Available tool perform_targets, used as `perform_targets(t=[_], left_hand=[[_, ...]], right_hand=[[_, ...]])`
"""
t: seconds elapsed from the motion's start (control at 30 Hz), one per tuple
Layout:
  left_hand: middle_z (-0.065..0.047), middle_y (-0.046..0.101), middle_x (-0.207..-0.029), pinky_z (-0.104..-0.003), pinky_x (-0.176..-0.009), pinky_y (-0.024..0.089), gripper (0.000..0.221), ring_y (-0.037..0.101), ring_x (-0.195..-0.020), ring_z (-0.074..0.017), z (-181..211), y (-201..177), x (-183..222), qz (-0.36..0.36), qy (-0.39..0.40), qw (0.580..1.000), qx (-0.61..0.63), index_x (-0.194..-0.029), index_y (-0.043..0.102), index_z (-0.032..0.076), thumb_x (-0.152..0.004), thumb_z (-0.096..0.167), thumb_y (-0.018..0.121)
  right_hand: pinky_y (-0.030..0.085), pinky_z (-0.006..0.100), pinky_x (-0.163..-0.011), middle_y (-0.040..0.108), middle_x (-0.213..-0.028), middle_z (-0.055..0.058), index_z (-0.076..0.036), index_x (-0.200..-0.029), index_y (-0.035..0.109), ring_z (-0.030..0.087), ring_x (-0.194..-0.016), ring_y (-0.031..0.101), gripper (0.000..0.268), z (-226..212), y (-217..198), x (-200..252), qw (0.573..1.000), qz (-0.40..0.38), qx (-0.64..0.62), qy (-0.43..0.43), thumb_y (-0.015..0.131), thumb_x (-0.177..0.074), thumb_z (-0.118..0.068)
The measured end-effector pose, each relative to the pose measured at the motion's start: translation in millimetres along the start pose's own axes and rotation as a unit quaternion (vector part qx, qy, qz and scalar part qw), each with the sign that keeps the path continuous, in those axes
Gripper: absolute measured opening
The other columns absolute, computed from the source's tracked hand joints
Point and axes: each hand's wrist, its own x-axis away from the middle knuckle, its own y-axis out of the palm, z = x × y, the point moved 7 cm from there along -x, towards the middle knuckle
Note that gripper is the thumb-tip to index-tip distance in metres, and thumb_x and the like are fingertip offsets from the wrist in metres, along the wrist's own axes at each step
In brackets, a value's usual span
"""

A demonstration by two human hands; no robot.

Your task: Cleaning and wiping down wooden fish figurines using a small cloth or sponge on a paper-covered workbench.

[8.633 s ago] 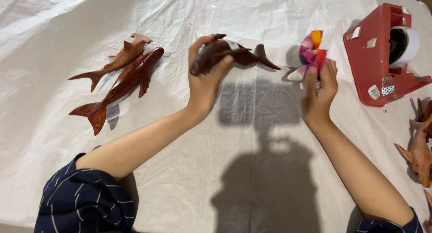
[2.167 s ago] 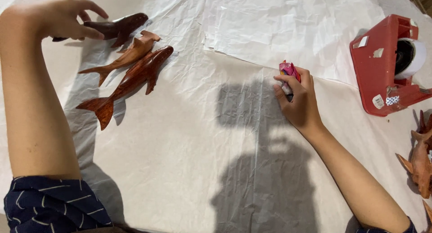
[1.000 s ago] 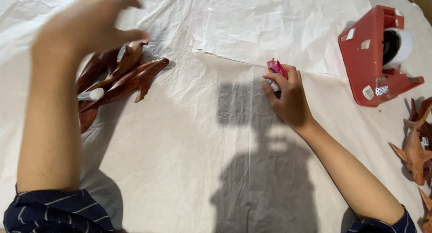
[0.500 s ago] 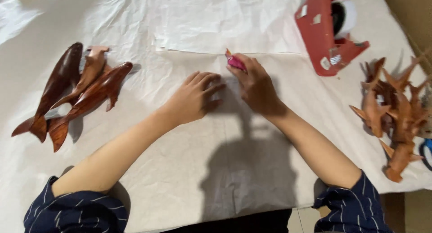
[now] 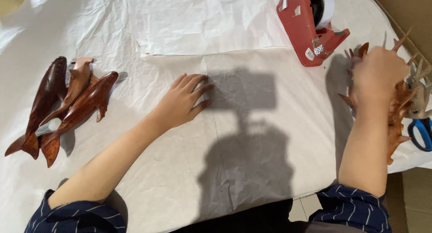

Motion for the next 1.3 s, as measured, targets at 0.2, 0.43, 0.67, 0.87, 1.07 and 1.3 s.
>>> perform_targets(t=[0.2,0.43,0.67,0.87,1.07,1.3], left_hand=[[-0.016,0.053,-0.138,-0.056,-0.111,0.037,0.039,0.052,-0.127,-0.0358,-0.9,-0.3,-0.8,-0.018,-0.014,1.000,0.004,-0.135,0.058,0.007,-0.102,0.028,0.056],[-0.016,0.053,-0.135,-0.054,-0.108,0.038,0.038,0.052,-0.123,-0.0357,-0.4,-4.0,-4.8,-0.022,-0.008,1.000,0.016,-0.132,0.057,0.005,-0.101,0.027,0.057],[-0.017,0.054,-0.133,-0.052,-0.106,0.040,0.037,0.053,-0.119,-0.0357,-1.3,-2.3,-4.9,-0.010,-0.003,1.000,0.006,-0.129,0.059,0.004,-0.101,0.028,0.060],[-0.018,0.055,-0.132,-0.053,-0.107,0.039,0.040,0.055,-0.115,-0.0378,-2.2,0.1,-2.2,-0.011,-0.007,1.000,0.012,-0.132,0.060,0.005,-0.103,0.032,0.055],[-0.017,0.055,-0.131,-0.052,-0.106,0.040,0.040,0.054,-0.115,-0.0371,-0.9,-0.2,-2.7,-0.002,-0.006,1.000,0.021,-0.130,0.061,0.004,-0.104,0.033,0.054],[-0.011,0.064,-0.107,-0.042,-0.085,0.052,0.023,0.063,-0.097,-0.0308,-1.4,-12.3,0.8,0.102,0.010,0.993,0.049,-0.107,0.072,0.004,-0.106,0.021,0.057]], right_hand=[[0.054,0.044,-0.056,0.077,-0.079,0.010,-0.014,-0.082,0.076,0.039,-0.074,0.077,0.064,15.9,19.2,-1.0,0.998,-0.064,-0.026,0.003,0.079,-0.085,-0.078],[0.057,0.046,-0.061,0.078,-0.084,0.013,-0.010,-0.092,0.076,0.040,-0.079,0.077,0.065,20.2,43.9,-4.4,0.989,-0.146,-0.033,0.009,0.079,-0.081,-0.074],[0.056,0.045,-0.060,0.080,-0.087,0.013,-0.009,-0.092,0.077,0.038,-0.082,0.078,0.065,12.0,48.4,-7.3,0.983,-0.177,-0.054,0.005,0.083,-0.073,-0.071],[0.050,0.050,-0.051,0.070,-0.075,0.015,-0.005,-0.077,0.061,0.042,-0.069,0.071,0.073,14.2,14.3,5.2,0.983,-0.142,-0.117,0.000,0.073,-0.094,-0.076],[0.046,0.049,-0.057,0.076,-0.085,0.013,-0.014,-0.106,0.084,0.032,-0.076,0.065,0.031,-18.4,-130.1,58.0,0.943,-0.086,-0.312,-0.074,0.077,-0.079,-0.029],[0.056,0.036,-0.071,0.072,-0.097,0.012,0.000,-0.095,0.070,0.026,-0.085,0.069,0.012,-139.2,-243.1,173.1,0.663,0.317,-0.443,-0.513,0.077,-0.090,0.007]])
